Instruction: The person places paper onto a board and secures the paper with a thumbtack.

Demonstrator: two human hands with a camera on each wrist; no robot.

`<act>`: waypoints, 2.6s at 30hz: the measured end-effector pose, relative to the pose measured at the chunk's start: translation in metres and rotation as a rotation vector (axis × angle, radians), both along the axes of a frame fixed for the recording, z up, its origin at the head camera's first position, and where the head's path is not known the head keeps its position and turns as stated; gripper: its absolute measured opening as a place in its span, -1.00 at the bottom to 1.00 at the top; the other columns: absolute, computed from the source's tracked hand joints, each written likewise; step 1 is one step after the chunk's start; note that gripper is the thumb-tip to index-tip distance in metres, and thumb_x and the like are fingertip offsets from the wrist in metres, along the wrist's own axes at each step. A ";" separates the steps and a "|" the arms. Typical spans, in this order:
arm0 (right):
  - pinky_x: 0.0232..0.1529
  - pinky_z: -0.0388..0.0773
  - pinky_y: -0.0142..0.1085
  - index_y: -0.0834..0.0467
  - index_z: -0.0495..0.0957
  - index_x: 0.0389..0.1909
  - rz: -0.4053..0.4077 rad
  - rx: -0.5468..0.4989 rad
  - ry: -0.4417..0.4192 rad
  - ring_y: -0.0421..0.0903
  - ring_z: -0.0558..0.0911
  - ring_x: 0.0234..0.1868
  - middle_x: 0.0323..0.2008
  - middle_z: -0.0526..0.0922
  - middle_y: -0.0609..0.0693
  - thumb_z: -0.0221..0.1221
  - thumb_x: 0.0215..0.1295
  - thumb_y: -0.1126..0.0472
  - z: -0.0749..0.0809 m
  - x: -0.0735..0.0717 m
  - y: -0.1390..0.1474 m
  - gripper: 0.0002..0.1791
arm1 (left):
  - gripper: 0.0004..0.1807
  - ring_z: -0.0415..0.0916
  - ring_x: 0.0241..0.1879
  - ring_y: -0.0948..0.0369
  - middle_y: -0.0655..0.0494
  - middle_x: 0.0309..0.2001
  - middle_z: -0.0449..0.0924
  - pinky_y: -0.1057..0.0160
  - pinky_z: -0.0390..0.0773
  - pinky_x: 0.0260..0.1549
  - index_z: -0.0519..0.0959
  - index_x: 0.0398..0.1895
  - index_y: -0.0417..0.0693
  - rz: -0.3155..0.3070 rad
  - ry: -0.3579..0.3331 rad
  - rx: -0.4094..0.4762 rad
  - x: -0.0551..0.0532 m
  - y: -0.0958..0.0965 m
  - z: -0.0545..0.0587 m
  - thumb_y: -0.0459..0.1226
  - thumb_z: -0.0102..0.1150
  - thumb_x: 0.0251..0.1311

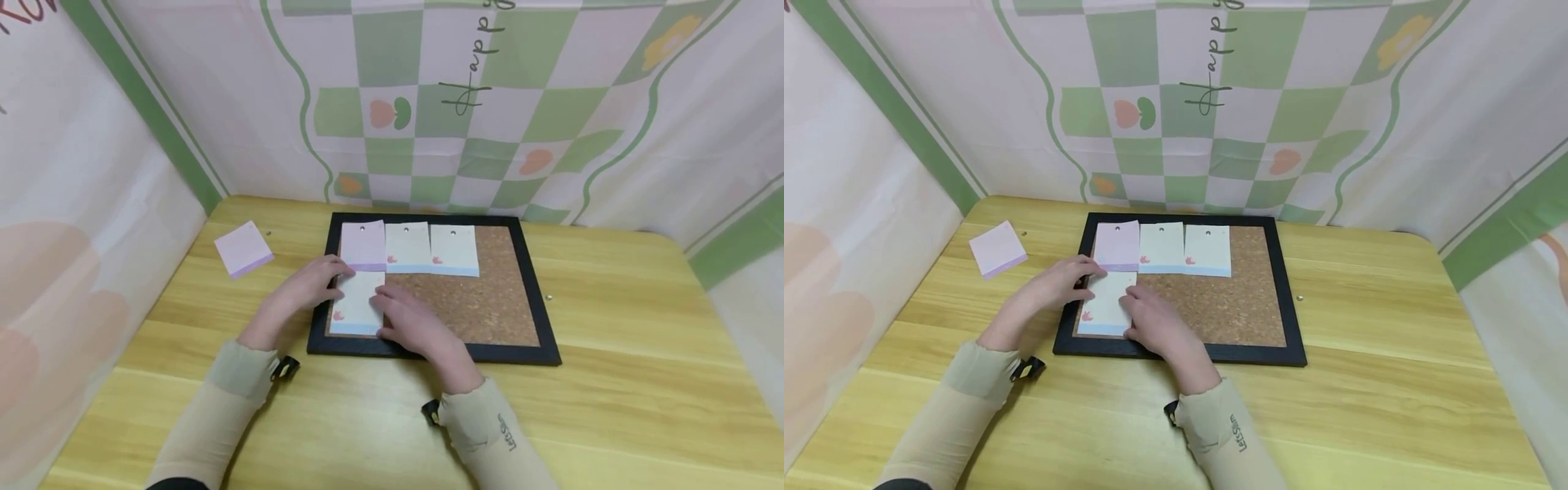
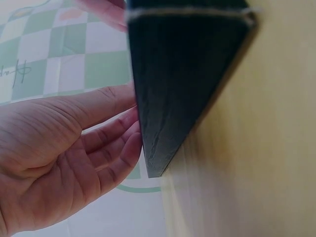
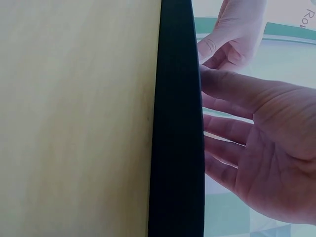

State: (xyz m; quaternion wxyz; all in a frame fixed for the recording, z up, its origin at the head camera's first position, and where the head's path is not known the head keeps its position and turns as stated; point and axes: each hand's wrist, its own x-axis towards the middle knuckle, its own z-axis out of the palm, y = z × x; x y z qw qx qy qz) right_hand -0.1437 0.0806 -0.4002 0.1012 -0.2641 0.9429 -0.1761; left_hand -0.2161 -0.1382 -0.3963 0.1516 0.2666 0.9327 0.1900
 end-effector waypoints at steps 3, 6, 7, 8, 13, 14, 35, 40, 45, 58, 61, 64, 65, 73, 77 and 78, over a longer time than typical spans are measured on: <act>0.48 0.29 -0.02 0.25 0.52 0.21 0.004 0.016 -0.005 0.14 0.40 0.42 0.37 0.43 0.21 0.39 0.21 0.17 0.000 0.001 -0.001 -0.44 | -0.53 0.45 0.28 -0.05 -0.14 0.30 0.47 -0.05 0.46 0.29 0.54 0.25 -0.11 -0.017 0.003 0.007 0.000 -0.002 0.000 -0.27 0.30 0.28; 0.49 0.28 -0.03 0.25 0.52 0.22 0.008 0.030 -0.008 0.13 0.38 0.43 0.39 0.42 0.20 0.39 0.22 0.15 0.001 0.001 -0.001 -0.43 | -0.54 0.46 0.27 -0.05 -0.14 0.30 0.47 -0.05 0.47 0.28 0.53 0.25 -0.12 -0.023 -0.010 0.024 0.001 -0.004 0.002 -0.27 0.29 0.29; 0.49 0.27 -0.03 0.25 0.52 0.22 0.008 0.032 -0.007 0.13 0.38 0.44 0.39 0.42 0.20 0.39 0.22 0.15 0.001 0.001 -0.001 -0.43 | -0.54 0.46 0.27 -0.04 -0.14 0.30 0.47 -0.05 0.48 0.27 0.53 0.25 -0.12 -0.024 -0.013 0.029 0.000 -0.005 0.002 -0.26 0.28 0.30; 0.49 0.27 -0.03 0.25 0.52 0.22 0.008 0.034 -0.006 0.13 0.38 0.44 0.39 0.42 0.20 0.39 0.22 0.15 0.001 0.001 -0.001 -0.43 | -0.54 0.46 0.27 -0.04 -0.14 0.30 0.47 -0.05 0.48 0.27 0.53 0.26 -0.12 -0.020 -0.017 0.036 0.000 -0.006 0.003 -0.26 0.27 0.30; 0.50 0.26 -0.03 0.26 0.52 0.22 0.009 0.032 -0.005 0.14 0.38 0.44 0.39 0.42 0.21 0.39 0.22 0.16 0.000 0.001 -0.001 -0.44 | -0.57 0.49 0.22 -0.03 -0.13 0.24 0.53 -0.05 0.51 0.23 0.53 0.26 -0.12 0.006 -0.002 0.068 -0.001 -0.010 0.008 -0.25 0.23 0.35; 0.50 0.26 -0.02 0.26 0.52 0.22 0.010 0.029 -0.006 0.14 0.38 0.44 0.39 0.42 0.21 0.38 0.22 0.16 0.000 0.001 -0.001 -0.44 | -0.58 0.50 0.20 -0.02 -0.13 0.22 0.55 -0.05 0.52 0.21 0.53 0.25 -0.13 0.013 0.004 0.076 -0.002 -0.011 0.008 -0.25 0.22 0.35; 0.42 0.37 -0.03 0.29 0.55 0.10 0.048 -0.021 0.041 0.16 0.45 0.36 0.31 0.47 0.25 0.39 0.21 0.21 -0.003 0.002 0.003 -0.53 | -0.72 0.58 0.03 0.05 -0.01 -0.01 0.65 0.01 0.58 0.07 0.59 0.10 -0.03 0.285 -0.042 0.344 -0.040 -0.061 -0.003 -0.17 0.17 0.40; 0.44 0.35 -0.04 0.29 0.54 0.14 0.044 -0.010 0.036 0.16 0.44 0.38 0.33 0.46 0.24 0.39 0.21 0.21 -0.002 0.002 0.002 -0.50 | -0.70 0.56 0.06 0.00 -0.08 0.03 0.64 0.00 0.56 0.06 0.57 0.12 -0.08 0.346 -0.017 0.345 -0.055 -0.074 -0.005 -0.19 0.17 0.39; 0.48 0.29 -0.04 0.29 0.51 0.20 0.033 -0.005 0.010 0.16 0.39 0.42 0.38 0.42 0.23 0.38 0.23 0.19 -0.003 0.002 0.003 -0.45 | -0.60 0.50 0.12 -0.12 -0.19 0.27 0.45 0.00 0.64 -0.04 0.46 0.27 -0.10 0.419 -0.032 0.307 -0.067 -0.087 -0.005 -0.20 0.11 0.43; 0.48 0.29 -0.02 0.30 0.48 0.25 0.044 -0.020 -0.010 0.17 0.38 0.43 0.38 0.40 0.25 0.36 0.25 0.19 -0.002 0.001 0.006 -0.42 | -0.48 0.30 0.29 -0.22 -0.31 0.34 0.28 -0.24 0.35 0.32 0.31 0.37 -0.19 0.451 -0.053 0.120 -0.084 -0.112 -0.009 -0.34 0.10 0.36; 0.48 0.28 -0.02 0.30 0.48 0.26 0.036 -0.013 -0.019 0.16 0.37 0.44 0.40 0.39 0.24 0.36 0.25 0.19 -0.002 0.001 0.006 -0.42 | -0.52 0.36 0.25 -0.17 -0.26 0.25 0.38 -0.20 0.38 0.30 0.33 0.34 -0.18 0.460 -0.078 0.127 -0.085 -0.115 -0.011 -0.31 0.08 0.40; 0.50 0.26 -0.03 0.29 0.47 0.28 0.029 -0.004 -0.031 0.15 0.35 0.46 0.42 0.37 0.23 0.35 0.26 0.18 -0.002 0.001 0.005 -0.41 | -0.55 0.38 0.24 -0.15 -0.23 0.23 0.42 -0.19 0.38 0.30 0.36 0.32 -0.17 0.473 -0.088 0.128 -0.085 -0.116 -0.013 -0.28 0.07 0.41; 0.50 0.25 -0.03 0.29 0.46 0.28 0.028 -0.002 -0.033 0.15 0.34 0.46 0.42 0.37 0.23 0.35 0.26 0.18 -0.003 0.001 0.005 -0.41 | -0.55 0.38 0.24 -0.16 -0.24 0.22 0.42 -0.20 0.38 0.30 0.36 0.32 -0.18 0.473 -0.089 0.125 -0.086 -0.116 -0.013 -0.27 0.07 0.41; 0.50 0.25 -0.03 0.28 0.47 0.28 0.027 -0.010 -0.037 0.16 0.34 0.47 0.42 0.37 0.22 0.35 0.26 0.18 -0.002 0.001 0.005 -0.41 | -0.62 0.44 0.14 -0.12 -0.24 0.12 0.49 -0.12 0.46 0.22 0.43 0.23 -0.22 0.463 -0.062 0.110 -0.086 -0.118 -0.014 -0.29 0.07 0.41; 0.50 0.26 -0.03 0.29 0.47 0.27 0.033 -0.020 -0.033 0.17 0.35 0.46 0.41 0.38 0.24 0.35 0.26 0.18 -0.002 0.001 0.005 -0.42 | -0.66 0.45 0.14 -0.14 -0.25 0.11 0.51 -0.13 0.46 0.23 0.46 0.20 -0.23 0.471 -0.046 0.114 -0.086 -0.118 -0.014 -0.32 0.05 0.42; 0.49 0.26 -0.03 0.30 0.47 0.27 0.034 -0.023 -0.032 0.17 0.35 0.45 0.41 0.38 0.24 0.35 0.26 0.19 -0.002 0.001 0.006 -0.42 | -0.67 0.46 0.14 -0.14 -0.26 0.10 0.52 -0.13 0.46 0.23 0.47 0.18 -0.23 0.474 -0.039 0.117 -0.086 -0.118 -0.014 -0.33 0.05 0.42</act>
